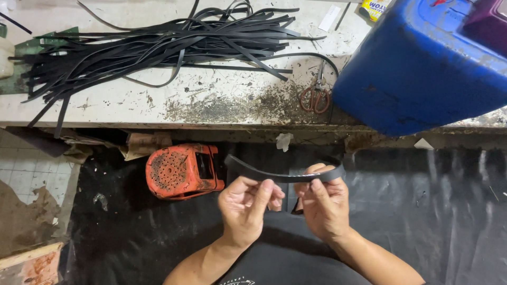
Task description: Applying edge paint to leather components and long strips using a manual applicator tool.
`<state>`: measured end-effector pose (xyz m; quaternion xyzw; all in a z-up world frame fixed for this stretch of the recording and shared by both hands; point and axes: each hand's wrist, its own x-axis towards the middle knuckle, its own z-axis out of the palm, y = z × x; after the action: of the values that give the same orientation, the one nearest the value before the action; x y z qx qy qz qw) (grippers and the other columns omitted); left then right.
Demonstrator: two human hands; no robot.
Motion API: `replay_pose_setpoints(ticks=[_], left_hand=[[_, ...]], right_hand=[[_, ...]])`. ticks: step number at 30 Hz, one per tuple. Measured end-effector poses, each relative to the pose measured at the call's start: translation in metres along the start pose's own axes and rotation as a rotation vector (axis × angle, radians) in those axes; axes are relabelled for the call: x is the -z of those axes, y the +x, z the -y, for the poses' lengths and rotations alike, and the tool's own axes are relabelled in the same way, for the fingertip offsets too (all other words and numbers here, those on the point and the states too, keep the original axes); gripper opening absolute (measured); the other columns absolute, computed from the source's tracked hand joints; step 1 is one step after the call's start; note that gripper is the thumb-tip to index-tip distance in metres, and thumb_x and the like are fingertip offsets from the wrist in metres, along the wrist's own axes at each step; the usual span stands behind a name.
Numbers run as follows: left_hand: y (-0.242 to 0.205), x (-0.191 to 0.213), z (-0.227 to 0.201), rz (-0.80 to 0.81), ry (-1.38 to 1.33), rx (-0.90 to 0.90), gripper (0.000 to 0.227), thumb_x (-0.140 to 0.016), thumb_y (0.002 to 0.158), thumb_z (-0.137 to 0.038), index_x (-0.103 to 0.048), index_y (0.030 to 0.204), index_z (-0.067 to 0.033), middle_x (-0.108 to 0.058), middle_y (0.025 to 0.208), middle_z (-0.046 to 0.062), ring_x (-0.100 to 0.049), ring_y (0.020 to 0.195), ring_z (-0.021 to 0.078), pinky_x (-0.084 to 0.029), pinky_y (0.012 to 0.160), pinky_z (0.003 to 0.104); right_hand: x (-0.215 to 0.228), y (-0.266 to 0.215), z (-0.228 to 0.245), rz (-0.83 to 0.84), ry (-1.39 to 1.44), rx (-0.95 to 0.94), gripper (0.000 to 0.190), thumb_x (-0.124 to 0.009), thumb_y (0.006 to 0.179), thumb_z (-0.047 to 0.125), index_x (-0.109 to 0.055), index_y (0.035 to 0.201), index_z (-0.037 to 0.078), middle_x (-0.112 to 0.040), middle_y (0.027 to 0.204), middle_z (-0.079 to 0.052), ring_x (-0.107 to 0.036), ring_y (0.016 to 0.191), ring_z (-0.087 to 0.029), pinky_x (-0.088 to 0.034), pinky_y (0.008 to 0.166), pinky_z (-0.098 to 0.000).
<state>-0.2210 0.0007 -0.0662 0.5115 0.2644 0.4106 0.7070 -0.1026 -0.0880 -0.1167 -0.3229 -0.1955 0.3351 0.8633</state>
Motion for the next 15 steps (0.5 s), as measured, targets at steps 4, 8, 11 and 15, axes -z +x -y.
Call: replay_pose_setpoints(ticks=[4,8,11,15], left_hand=[[0.003,0.012,-0.003,-0.051,0.075,-0.060,0.019,-0.066,0.097,-0.011,-0.061,0.082,-0.0010,-0.075,0.074,0.019,-0.067,0.056,0.0190,-0.059,0.056,0.027],[0.001,0.005,0.002,0.033,-0.043,-0.058,0.012,-0.068,0.097,-0.008,-0.061,0.090,-0.0003,-0.076,0.079,0.022,-0.069,0.058,0.0201,-0.061,0.055,0.029],[-0.001,0.000,0.000,0.020,0.027,0.029,0.019,-0.071,0.095,-0.012,-0.063,0.084,0.0007,-0.077,0.077,0.020,-0.070,0.056,0.0185,-0.062,0.051,0.026],[0.002,0.006,-0.005,0.000,-0.064,-0.034,0.018,-0.065,0.097,-0.004,-0.057,0.083,0.0034,-0.074,0.076,0.024,-0.066,0.057,0.0218,-0.064,0.051,0.039]], right_hand=[[0.013,0.001,0.000,-0.065,0.026,-0.001,0.008,-0.063,0.102,0.008,-0.061,0.105,0.001,-0.057,0.102,-0.009,-0.051,0.073,-0.016,-0.046,0.068,-0.0313],[0.000,0.003,0.002,0.052,0.000,0.054,0.004,-0.063,0.103,0.008,-0.062,0.106,0.007,-0.057,0.094,-0.008,-0.051,0.074,-0.018,-0.045,0.067,-0.0330],[-0.001,0.003,0.003,0.105,-0.040,0.089,0.007,-0.065,0.102,0.009,-0.065,0.109,0.007,-0.057,0.092,-0.009,-0.052,0.073,-0.020,-0.047,0.068,-0.0340],[0.016,0.003,0.004,-0.046,0.009,0.031,0.011,-0.063,0.103,0.009,-0.062,0.107,-0.001,-0.057,0.101,-0.010,-0.053,0.076,-0.017,-0.046,0.067,-0.0306]])
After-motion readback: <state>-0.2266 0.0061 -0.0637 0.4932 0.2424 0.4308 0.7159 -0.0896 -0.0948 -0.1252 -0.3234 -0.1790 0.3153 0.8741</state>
